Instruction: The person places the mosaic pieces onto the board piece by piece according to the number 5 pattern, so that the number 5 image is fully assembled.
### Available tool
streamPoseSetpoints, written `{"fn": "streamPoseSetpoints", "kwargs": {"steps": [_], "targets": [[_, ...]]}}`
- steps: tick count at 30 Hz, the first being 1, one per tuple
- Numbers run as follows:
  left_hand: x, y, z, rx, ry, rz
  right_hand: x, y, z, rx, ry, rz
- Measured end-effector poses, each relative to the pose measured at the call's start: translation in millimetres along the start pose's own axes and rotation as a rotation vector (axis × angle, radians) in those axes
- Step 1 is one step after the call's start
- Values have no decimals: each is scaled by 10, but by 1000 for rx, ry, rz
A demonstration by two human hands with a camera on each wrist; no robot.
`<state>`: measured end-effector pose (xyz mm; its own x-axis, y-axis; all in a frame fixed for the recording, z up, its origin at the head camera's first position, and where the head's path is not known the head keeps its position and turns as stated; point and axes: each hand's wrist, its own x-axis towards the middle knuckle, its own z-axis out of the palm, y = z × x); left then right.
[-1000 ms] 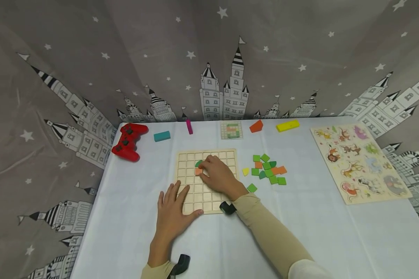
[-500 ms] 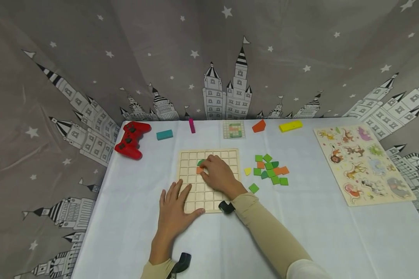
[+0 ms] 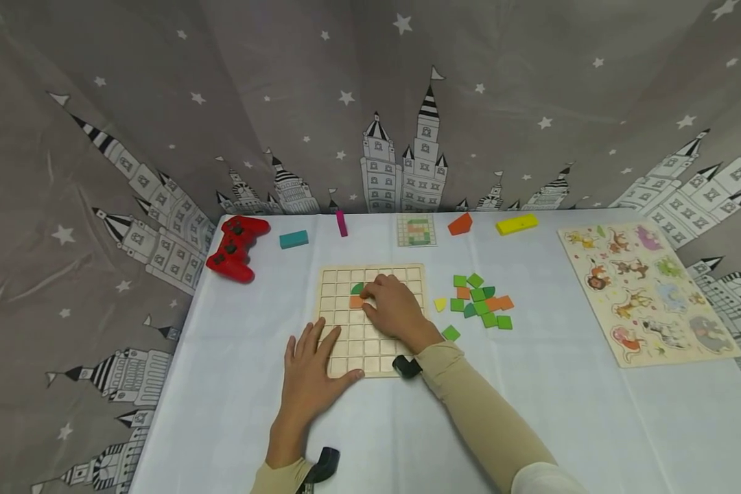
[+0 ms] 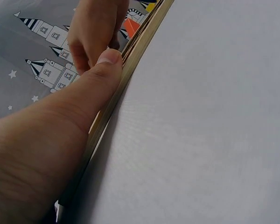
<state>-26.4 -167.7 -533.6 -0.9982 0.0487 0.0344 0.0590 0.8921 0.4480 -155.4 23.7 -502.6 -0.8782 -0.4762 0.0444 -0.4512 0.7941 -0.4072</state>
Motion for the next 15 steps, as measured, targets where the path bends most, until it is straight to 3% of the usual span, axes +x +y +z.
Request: {"fn": "streamPoseSetpoints", "kwargs": {"steps": [4,7,15], "targets": [[9,23,-19,-10,-6,-12,-61,153,-136,36,-1,41],[16,36,-12,-11,-24,-25,-180,393,-279,66,0,97],[15,41,11,-18,-29,-25,-913,1284,-708,134,65,325]]}}
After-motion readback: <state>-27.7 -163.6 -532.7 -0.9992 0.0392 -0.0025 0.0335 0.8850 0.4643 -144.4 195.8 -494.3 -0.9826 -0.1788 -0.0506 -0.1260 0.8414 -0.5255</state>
